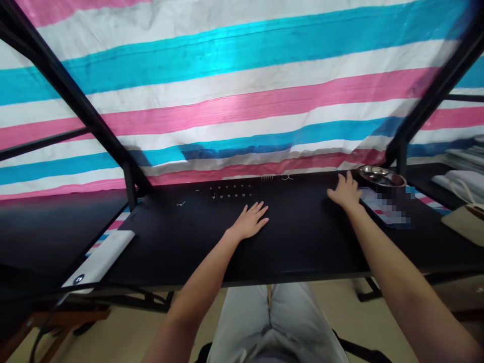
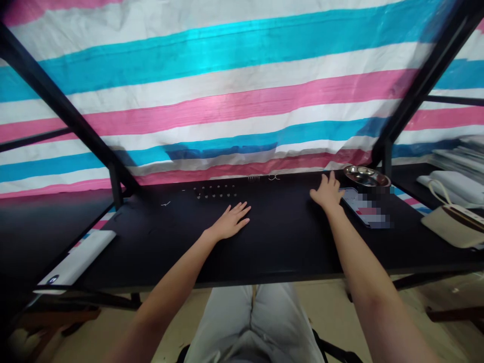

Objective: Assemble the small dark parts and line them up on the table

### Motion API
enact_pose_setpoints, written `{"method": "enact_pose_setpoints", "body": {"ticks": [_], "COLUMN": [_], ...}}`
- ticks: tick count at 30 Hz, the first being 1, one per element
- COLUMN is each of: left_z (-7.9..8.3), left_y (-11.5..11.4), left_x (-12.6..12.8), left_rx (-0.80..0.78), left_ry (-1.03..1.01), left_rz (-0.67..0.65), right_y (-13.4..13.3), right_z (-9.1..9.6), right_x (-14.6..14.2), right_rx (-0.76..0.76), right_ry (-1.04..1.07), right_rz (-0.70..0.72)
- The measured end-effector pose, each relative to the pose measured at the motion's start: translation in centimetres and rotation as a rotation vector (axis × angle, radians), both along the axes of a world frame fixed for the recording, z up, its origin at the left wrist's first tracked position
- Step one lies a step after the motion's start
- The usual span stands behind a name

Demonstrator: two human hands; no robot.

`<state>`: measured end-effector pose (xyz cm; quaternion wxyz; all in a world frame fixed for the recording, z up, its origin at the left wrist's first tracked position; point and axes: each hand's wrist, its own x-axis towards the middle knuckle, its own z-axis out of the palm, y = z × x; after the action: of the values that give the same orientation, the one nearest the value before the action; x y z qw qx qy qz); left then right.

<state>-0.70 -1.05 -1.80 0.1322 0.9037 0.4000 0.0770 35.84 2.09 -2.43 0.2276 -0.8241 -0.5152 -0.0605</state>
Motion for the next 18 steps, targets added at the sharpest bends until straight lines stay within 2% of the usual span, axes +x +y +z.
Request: {"method": "enact_pose_setpoints", "body": {"ticks": [3,5,7,10,14,18], "left_z": [0.5,0.9,1.2,1.7,2.2,2.5], "left_y": [-0.1,-0.2,-0.3,-0.2,-0.1,-0.4], "left_x": [0.1,0.1,0.0,-0.3,-0.5,-0.4], "left_rx": [0.048,0.093,0.129,0.141,0.145,0.209], "left_ry": [-0.097,-0.188,-0.259,-0.335,-0.429,-0.386], "left_rz": [0.044,0.115,0.239,0.458,0.605,0.604], "right_y": [0.2,0.5,0.8,1.4,2.7,4.3], "right_z": [0.1,0.0,-0.1,-0.2,-0.4,-1.0], "right_x": [-3.3,-6.3,-9.7,-14.9,-20.3,-23.2], "right_rx": [0.107,0.15,0.16,0.105,0.109,0.162], "right_ry": [-0.069,-0.033,0.076,0.302,0.487,0.53], "right_rz": [0.231,0.457,0.647,0.797,0.827,0.755]}}
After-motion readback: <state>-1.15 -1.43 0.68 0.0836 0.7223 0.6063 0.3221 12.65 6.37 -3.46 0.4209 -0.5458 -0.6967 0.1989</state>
